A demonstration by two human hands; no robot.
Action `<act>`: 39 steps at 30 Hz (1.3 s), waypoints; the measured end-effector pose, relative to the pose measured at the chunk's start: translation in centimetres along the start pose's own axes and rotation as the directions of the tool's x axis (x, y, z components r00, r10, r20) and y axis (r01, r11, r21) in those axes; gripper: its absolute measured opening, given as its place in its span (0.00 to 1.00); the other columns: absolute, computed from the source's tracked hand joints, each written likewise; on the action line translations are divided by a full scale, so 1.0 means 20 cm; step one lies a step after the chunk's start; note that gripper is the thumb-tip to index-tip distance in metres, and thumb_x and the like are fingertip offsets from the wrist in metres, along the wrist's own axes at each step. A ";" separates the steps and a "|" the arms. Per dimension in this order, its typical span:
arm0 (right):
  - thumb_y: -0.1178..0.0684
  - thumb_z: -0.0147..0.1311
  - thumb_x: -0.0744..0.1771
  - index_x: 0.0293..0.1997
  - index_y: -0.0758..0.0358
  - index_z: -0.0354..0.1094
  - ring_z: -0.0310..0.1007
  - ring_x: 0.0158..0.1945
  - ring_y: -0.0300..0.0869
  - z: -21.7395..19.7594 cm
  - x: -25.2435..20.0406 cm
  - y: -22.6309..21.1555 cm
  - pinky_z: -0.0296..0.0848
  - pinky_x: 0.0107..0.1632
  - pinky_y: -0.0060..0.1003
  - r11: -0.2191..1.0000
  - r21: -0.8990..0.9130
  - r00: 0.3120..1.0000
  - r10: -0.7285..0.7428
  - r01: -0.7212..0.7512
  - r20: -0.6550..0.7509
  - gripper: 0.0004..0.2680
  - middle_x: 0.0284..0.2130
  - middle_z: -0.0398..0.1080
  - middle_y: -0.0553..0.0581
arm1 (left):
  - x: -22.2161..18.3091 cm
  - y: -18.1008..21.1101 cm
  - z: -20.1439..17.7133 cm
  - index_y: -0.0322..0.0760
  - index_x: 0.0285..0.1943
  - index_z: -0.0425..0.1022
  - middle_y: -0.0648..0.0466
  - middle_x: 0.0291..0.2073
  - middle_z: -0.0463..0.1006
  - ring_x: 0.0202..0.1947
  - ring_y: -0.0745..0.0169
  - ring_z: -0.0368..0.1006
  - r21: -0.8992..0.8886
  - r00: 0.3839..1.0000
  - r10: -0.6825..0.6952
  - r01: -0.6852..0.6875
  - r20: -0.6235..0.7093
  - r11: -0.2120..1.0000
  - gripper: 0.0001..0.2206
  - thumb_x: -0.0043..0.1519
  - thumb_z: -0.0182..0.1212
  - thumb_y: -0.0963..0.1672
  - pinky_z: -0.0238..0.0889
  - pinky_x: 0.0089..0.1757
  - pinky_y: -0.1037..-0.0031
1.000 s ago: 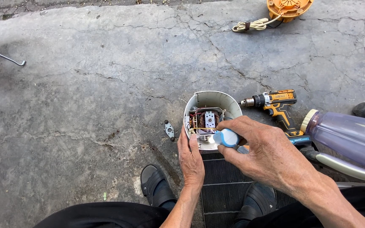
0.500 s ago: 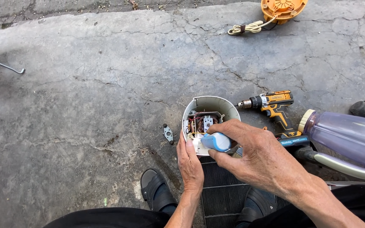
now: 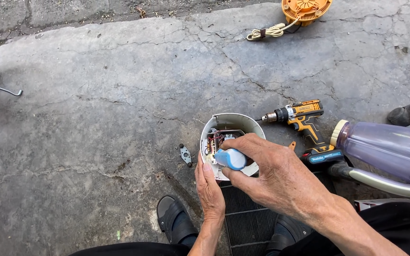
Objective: Disassembling a motor housing using a power drill and applying lubricant or cleaner to the internal motor assembly.
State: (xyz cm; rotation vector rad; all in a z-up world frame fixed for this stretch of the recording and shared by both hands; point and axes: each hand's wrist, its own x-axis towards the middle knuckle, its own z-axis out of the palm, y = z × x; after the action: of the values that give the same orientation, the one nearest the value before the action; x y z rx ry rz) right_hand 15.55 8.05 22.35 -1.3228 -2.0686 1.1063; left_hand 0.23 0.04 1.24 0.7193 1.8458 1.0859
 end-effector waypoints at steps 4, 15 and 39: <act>0.50 0.68 0.63 0.56 0.57 0.79 0.88 0.38 0.41 0.01 0.00 0.01 0.84 0.36 0.37 1.000 -0.020 1.000 0.003 -0.003 -0.027 0.16 0.50 0.86 0.49 | 0.01 -0.02 0.00 0.48 0.87 0.56 0.52 0.72 0.72 0.65 0.60 0.75 0.010 0.999 0.035 -0.035 -0.002 0.999 0.29 0.75 0.34 0.52 0.70 0.62 0.70; 0.51 0.66 0.63 0.55 0.55 0.80 0.87 0.34 0.38 0.00 0.00 0.00 0.83 0.34 0.36 1.000 0.008 0.998 0.028 -0.029 0.054 0.15 0.48 0.86 0.46 | 0.02 -0.03 0.00 0.47 0.87 0.54 0.51 0.69 0.73 0.61 0.61 0.77 0.040 1.000 0.021 -0.020 -0.010 0.999 0.30 0.75 0.32 0.52 0.74 0.58 0.71; 0.54 0.66 0.63 0.62 0.53 0.77 0.89 0.46 0.40 0.02 -0.03 0.03 0.87 0.43 0.36 0.999 0.007 0.998 0.044 -0.044 0.039 0.18 0.60 0.81 0.48 | -0.01 0.03 0.01 0.50 0.88 0.51 0.49 0.69 0.71 0.58 0.61 0.79 -0.067 1.000 -0.024 0.025 0.005 0.997 0.30 0.73 0.33 0.53 0.83 0.50 0.72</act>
State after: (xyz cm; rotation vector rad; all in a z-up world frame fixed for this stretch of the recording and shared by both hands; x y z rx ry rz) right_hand 15.89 7.57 21.68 -1.3588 -2.0699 1.1670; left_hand 0.44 0.27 1.82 0.6578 1.8016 1.1240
